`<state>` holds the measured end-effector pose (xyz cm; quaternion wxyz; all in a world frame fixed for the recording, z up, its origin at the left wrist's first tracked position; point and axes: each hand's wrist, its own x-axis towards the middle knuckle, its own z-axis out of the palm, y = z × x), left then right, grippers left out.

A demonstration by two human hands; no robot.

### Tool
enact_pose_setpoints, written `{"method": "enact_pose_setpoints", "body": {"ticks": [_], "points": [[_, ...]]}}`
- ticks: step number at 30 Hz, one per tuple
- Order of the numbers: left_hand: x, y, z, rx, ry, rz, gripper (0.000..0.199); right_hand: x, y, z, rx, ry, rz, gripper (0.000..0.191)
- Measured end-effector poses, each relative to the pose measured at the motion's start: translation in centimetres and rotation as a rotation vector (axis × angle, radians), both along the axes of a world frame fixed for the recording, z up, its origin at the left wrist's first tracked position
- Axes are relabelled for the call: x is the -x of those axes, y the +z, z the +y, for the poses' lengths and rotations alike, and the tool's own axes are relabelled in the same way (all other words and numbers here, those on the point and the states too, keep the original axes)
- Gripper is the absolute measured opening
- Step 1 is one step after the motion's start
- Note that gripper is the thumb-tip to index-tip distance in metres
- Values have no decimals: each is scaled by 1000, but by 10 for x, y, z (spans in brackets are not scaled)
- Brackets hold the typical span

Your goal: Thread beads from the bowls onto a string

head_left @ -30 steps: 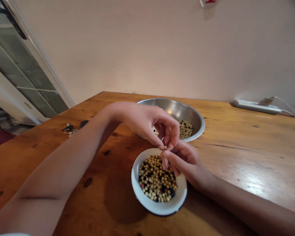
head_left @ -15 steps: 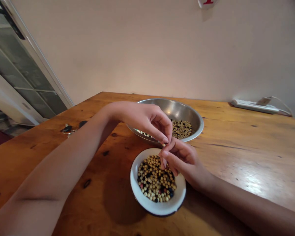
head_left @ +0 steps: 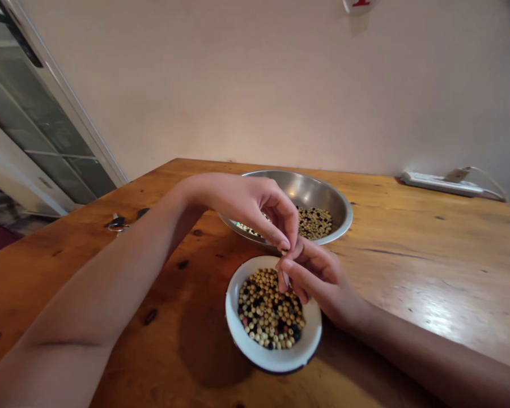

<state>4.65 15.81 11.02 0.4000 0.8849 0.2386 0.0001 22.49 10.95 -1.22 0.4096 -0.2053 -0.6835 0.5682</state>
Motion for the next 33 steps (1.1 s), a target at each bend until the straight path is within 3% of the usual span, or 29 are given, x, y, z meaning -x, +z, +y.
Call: {"method": "enact_pose_setpoints", "body": {"ticks": [12,25,28,33], "points": [[2,0,1,-54,-58,47,12,1,2,0,62,31,16,18],[-2,2,-5,-132,-81,68,11,0,0,1,10,36,-11,15],[0,0,-1,-192,0,74,16,0,0,1,-10,33,-16,15],[8,-21,20,-565,308,291,24,0,2,0,-51,21,-31,14]]}}
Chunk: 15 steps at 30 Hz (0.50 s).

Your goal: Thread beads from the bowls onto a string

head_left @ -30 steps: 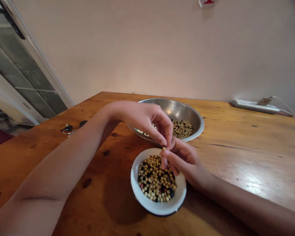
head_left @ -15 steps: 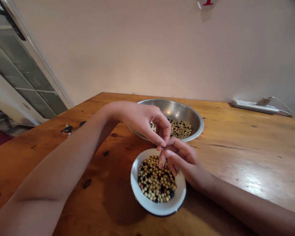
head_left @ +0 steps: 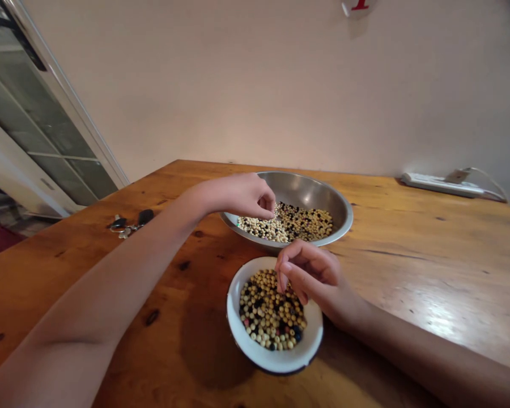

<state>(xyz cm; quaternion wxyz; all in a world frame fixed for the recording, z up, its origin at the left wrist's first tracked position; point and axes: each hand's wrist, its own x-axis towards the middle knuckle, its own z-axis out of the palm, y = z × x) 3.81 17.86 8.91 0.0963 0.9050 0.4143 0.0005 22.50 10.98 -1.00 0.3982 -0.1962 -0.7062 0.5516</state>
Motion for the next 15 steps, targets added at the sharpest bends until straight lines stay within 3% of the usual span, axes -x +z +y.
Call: {"method": "enact_pose_setpoints", "body": {"ticks": [3,6,11,15], "points": [[1,-16,11,64,103,233,26,0,1,0,-12,-2,-7,13],[0,-24,14,105,107,320,26,0,1,0,-12,-1,-10,12],[-2,-19,12,70,55,214,21,-1,0,0,-7,0,-11,11],[-1,-7,8,245,-31,-54,21,-1,-1,1,4,5,-4,12]]}}
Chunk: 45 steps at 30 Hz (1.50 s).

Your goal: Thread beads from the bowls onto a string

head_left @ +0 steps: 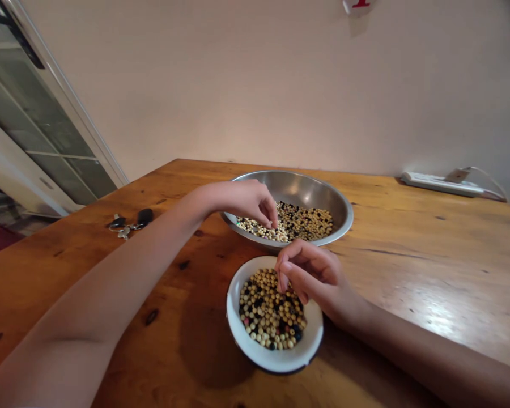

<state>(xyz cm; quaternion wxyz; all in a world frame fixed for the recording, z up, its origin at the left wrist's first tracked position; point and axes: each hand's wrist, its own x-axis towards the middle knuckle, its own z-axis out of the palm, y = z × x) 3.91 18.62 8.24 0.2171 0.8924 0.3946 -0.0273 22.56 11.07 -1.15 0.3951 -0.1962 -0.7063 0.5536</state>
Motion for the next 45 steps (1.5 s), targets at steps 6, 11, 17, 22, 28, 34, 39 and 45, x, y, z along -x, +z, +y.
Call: {"method": "enact_pose_setpoints", "body": {"ticks": [6,11,17,22,28,34,39,45], "points": [[5,10,-3,186,-117,-235,26,0,1,0,12,-2,1,13],[4,10,-5,219,-162,-283,25,0,1,-1,66,-4,0,15],[-1,13,-12,200,-229,-328,24,0,1,-2,105,-4,14,18],[0,20,-17,164,-212,-320,19,1,1,-2,122,2,37,19],[-5,32,-30,121,-221,-216,12,1,1,-2,144,6,38,19],[-13,36,-45,-14,-178,-92,11,1,0,-2,138,-4,24,18],[-15,35,-52,-43,-234,-126,10,2,2,-3,144,-13,19,19],[-15,36,-54,-27,-235,-117,10,2,5,-2,124,-20,7,19]]}}
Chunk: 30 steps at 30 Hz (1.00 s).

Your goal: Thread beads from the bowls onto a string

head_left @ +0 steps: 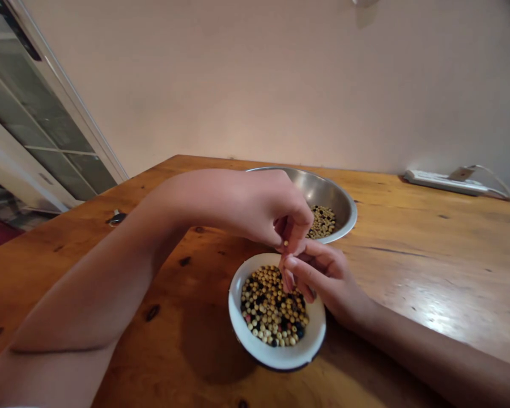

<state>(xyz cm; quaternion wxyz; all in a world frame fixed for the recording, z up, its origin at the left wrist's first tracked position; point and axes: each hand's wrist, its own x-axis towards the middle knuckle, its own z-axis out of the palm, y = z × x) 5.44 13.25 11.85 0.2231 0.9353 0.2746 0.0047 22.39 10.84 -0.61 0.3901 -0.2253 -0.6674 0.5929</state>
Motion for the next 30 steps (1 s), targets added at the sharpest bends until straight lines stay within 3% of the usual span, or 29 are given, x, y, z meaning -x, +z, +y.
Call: {"method": "enact_pose_setpoints", "body": {"ticks": [12,30], "points": [[-4,-3,-10,-143,-19,74,22,-2,0,0,-47,8,-24,22],[-5,-4,-13,-208,14,78,11,-2,0,0,-14,4,-9,21]]}}
